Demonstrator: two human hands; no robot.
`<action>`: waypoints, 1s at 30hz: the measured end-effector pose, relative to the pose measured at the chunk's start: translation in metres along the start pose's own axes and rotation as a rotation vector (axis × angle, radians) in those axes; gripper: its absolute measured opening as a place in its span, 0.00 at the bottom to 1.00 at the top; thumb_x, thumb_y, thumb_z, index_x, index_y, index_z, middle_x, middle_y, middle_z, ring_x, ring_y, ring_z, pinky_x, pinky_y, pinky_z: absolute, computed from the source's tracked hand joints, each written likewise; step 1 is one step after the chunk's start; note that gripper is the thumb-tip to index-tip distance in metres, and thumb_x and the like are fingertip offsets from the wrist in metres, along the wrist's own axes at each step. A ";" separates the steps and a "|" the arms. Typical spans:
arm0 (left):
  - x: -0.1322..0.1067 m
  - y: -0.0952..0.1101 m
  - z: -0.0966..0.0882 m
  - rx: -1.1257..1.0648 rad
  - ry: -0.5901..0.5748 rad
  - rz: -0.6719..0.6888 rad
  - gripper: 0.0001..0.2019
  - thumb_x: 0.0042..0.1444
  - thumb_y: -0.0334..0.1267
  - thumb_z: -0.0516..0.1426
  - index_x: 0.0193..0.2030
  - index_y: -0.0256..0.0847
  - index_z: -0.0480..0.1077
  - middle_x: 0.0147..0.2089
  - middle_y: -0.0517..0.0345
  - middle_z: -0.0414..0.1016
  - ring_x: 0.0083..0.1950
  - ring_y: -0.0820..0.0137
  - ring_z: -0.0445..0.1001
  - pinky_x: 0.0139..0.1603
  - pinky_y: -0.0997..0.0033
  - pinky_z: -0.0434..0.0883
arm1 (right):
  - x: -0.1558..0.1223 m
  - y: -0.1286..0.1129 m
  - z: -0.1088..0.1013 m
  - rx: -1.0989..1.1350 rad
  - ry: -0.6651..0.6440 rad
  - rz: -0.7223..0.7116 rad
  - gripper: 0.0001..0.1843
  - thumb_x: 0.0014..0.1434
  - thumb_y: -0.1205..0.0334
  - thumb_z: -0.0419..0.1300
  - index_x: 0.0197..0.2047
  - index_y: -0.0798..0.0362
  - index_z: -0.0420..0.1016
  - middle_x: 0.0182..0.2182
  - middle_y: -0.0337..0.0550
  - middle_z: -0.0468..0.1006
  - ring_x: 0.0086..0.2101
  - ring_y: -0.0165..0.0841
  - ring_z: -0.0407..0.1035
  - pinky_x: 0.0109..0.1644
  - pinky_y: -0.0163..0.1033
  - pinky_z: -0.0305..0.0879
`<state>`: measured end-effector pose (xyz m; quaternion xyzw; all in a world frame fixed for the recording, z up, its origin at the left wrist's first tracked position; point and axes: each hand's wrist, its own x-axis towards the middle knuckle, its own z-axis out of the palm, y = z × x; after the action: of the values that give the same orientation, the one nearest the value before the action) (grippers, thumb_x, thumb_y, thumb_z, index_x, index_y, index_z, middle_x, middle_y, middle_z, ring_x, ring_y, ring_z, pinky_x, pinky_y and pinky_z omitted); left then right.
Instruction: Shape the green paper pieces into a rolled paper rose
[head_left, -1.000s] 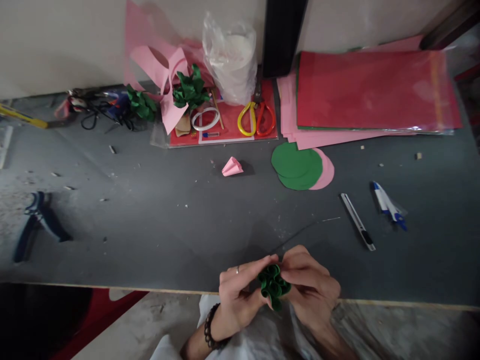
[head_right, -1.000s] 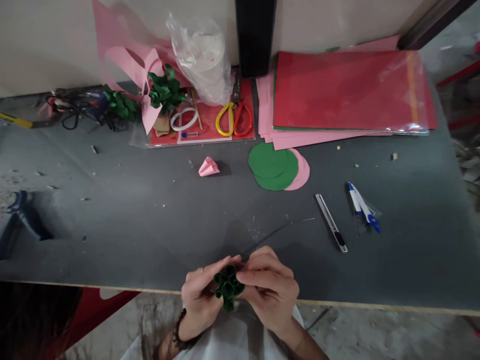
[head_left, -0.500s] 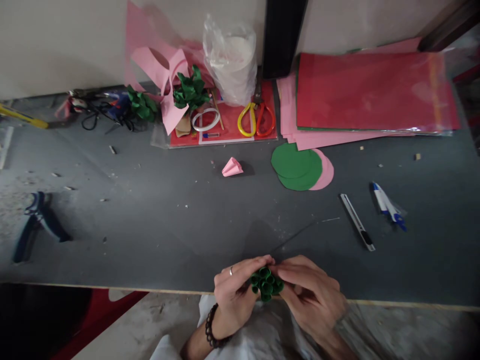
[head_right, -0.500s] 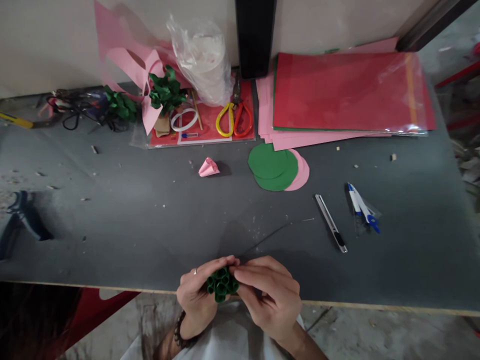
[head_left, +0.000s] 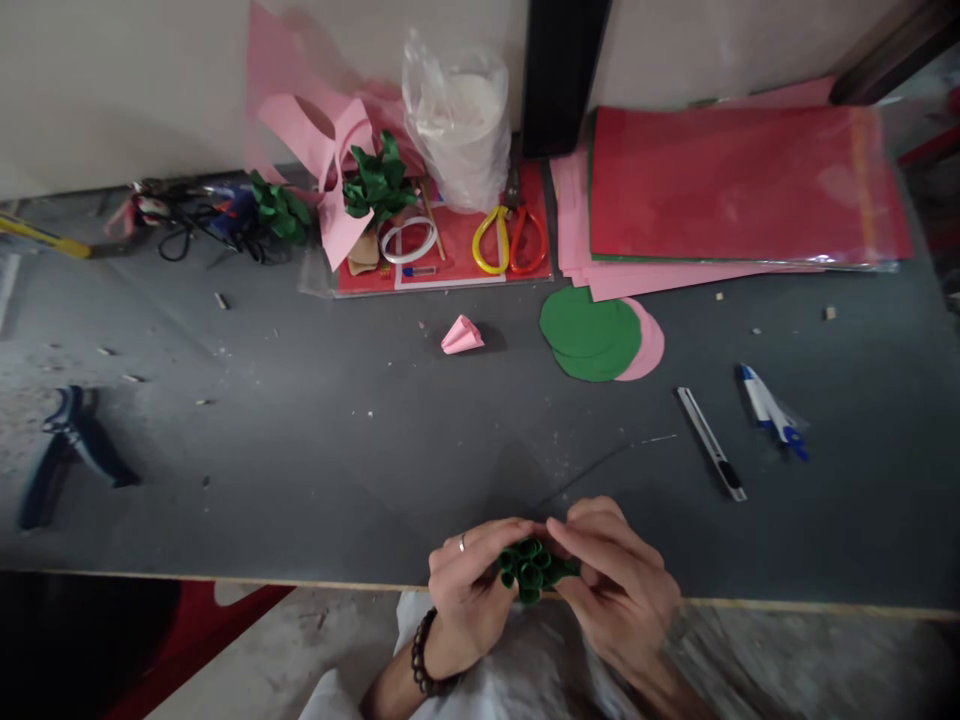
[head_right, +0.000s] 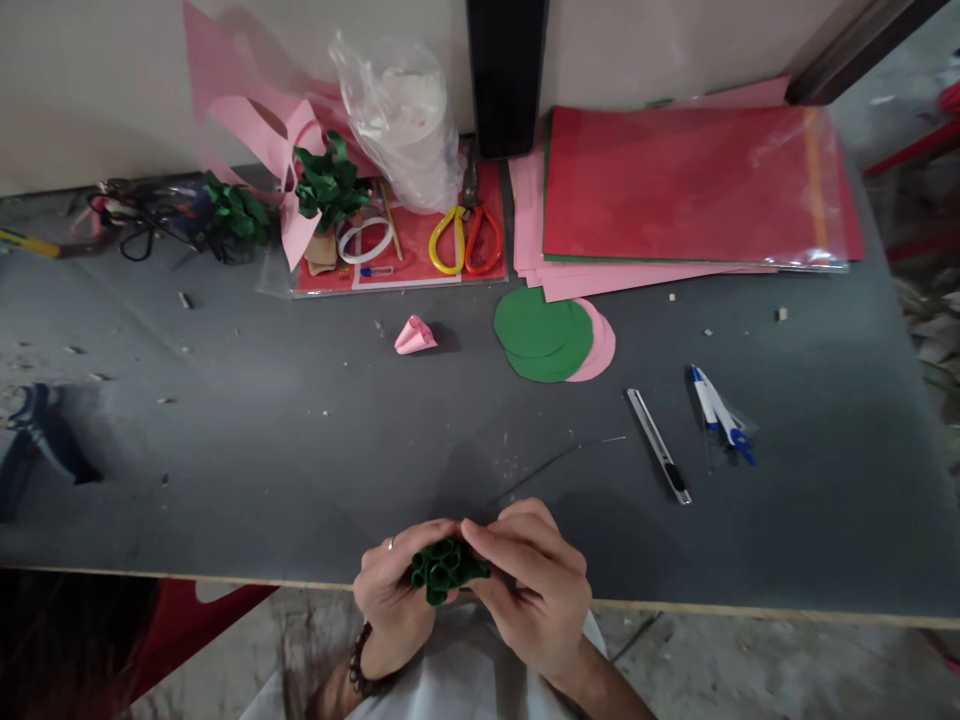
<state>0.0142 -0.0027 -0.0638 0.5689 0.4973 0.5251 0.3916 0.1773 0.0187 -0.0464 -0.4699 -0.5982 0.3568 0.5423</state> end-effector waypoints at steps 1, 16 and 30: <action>0.001 0.000 0.000 -0.004 -0.002 0.004 0.12 0.67 0.41 0.67 0.56 0.45 0.84 0.44 0.53 0.92 0.42 0.65 0.92 0.46 0.77 0.86 | 0.000 0.000 0.000 0.005 -0.006 0.006 0.25 0.66 0.76 0.65 0.61 0.45 0.84 0.33 0.38 0.80 0.34 0.32 0.71 0.38 0.41 0.75; 0.004 -0.002 -0.003 -0.086 0.010 -0.046 0.12 0.65 0.46 0.70 0.52 0.46 0.86 0.41 0.54 0.92 0.40 0.65 0.92 0.45 0.76 0.86 | 0.000 -0.003 0.006 0.040 0.070 0.095 0.07 0.60 0.65 0.76 0.36 0.46 0.83 0.36 0.38 0.87 0.28 0.30 0.80 0.22 0.32 0.73; 0.002 0.003 -0.003 -0.003 0.039 -0.103 0.12 0.63 0.40 0.70 0.53 0.46 0.86 0.41 0.56 0.93 0.29 0.68 0.89 0.33 0.81 0.84 | 0.006 -0.007 0.009 -0.009 0.057 0.074 0.19 0.62 0.71 0.72 0.53 0.40 0.88 0.32 0.36 0.84 0.26 0.27 0.76 0.28 0.33 0.76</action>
<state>0.0119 -0.0012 -0.0596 0.5317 0.5327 0.5160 0.4090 0.1673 0.0227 -0.0392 -0.5041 -0.5664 0.3602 0.5434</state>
